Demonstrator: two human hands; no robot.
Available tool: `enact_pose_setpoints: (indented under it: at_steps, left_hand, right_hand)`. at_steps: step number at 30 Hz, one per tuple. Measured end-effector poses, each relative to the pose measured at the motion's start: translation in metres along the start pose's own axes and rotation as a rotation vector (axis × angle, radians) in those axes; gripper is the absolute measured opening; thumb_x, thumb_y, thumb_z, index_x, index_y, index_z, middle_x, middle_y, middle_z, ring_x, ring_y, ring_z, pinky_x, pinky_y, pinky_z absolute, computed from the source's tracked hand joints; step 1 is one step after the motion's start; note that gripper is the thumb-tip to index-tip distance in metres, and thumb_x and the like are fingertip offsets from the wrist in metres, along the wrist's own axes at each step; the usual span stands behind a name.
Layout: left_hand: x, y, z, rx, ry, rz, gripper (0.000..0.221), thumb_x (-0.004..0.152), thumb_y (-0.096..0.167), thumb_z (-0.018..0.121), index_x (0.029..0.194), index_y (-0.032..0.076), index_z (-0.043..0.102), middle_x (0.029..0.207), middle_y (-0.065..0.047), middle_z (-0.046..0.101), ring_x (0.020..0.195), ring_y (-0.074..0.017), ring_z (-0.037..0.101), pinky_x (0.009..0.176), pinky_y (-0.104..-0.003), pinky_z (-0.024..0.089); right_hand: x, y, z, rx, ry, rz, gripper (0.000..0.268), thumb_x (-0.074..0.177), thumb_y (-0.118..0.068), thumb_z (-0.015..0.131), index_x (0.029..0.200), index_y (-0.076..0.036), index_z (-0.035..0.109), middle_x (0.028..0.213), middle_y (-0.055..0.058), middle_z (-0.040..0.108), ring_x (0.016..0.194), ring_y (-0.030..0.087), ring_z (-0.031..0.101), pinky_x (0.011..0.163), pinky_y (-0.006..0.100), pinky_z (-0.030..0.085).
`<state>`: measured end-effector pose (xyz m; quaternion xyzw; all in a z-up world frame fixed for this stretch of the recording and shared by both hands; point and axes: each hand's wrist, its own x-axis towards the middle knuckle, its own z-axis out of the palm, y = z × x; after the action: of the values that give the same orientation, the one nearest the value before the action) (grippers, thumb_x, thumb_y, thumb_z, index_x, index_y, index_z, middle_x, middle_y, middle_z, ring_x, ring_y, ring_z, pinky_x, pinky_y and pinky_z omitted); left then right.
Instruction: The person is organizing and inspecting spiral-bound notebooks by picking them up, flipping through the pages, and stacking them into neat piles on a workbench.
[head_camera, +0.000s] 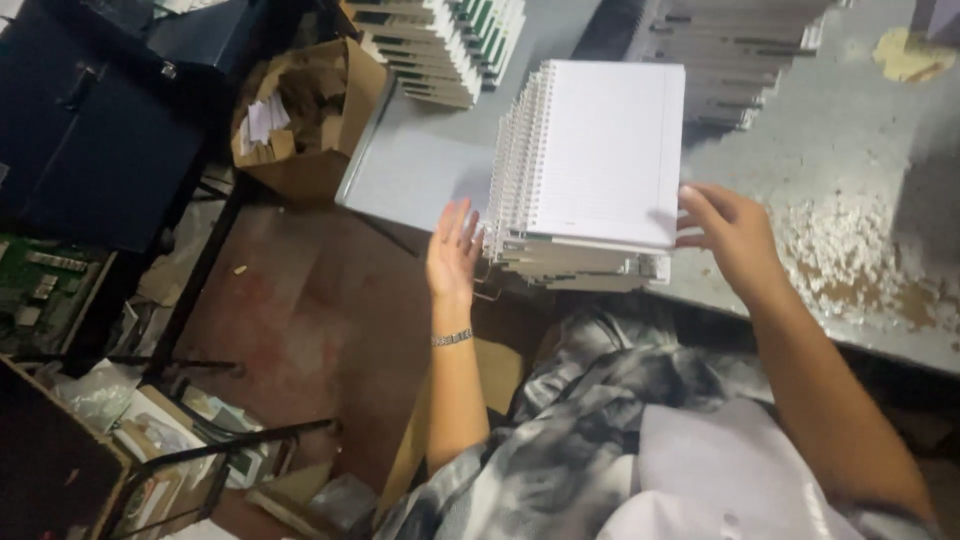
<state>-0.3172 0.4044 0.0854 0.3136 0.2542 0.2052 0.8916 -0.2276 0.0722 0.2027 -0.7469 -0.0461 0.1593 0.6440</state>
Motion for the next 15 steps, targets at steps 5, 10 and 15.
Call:
enact_pose_setpoints:
  at_steps: [5,10,15]
  left_hand:
    - [-0.065,0.017,0.039,0.598,-0.25,0.581,0.051,0.109,0.037,0.046,0.148,0.004,0.052,0.155,-0.017,0.05,0.147,-0.032,0.041,0.121,-0.048,0.031]
    - [-0.096,0.007,0.078,1.07,-0.357,0.83,0.042,0.103,0.025,0.058,0.14,0.005,0.062,0.15,-0.014,0.057,0.142,-0.0296,0.051,0.122,-0.043,0.035]
    - [-0.1,-0.015,0.091,1.196,-0.263,0.916,0.054,0.099,0.027,0.069,0.148,0.008,0.054,0.154,-0.013,0.052,0.146,-0.0382,0.043,0.121,-0.064,0.021]
  right_hand:
    - [-0.009,-0.003,0.009,-0.025,0.03,-0.092,0.052,0.098,-0.03,0.079,0.129,0.01,0.064,0.118,0.035,0.064,0.1,0.042,0.068,0.078,0.048,0.06]
    - [-0.033,-0.033,0.019,-0.034,0.097,0.003,0.059,0.09,-0.026,0.085,0.127,0.013,0.063,0.119,0.039,0.062,0.103,0.048,0.067,0.079,0.051,0.059]
    - [-0.029,-0.029,0.02,-0.072,0.122,-0.06,0.051,0.097,-0.024,0.082,0.124,0.015,0.063,0.111,0.036,0.066,0.089,0.044,0.072,0.068,0.047,0.062]
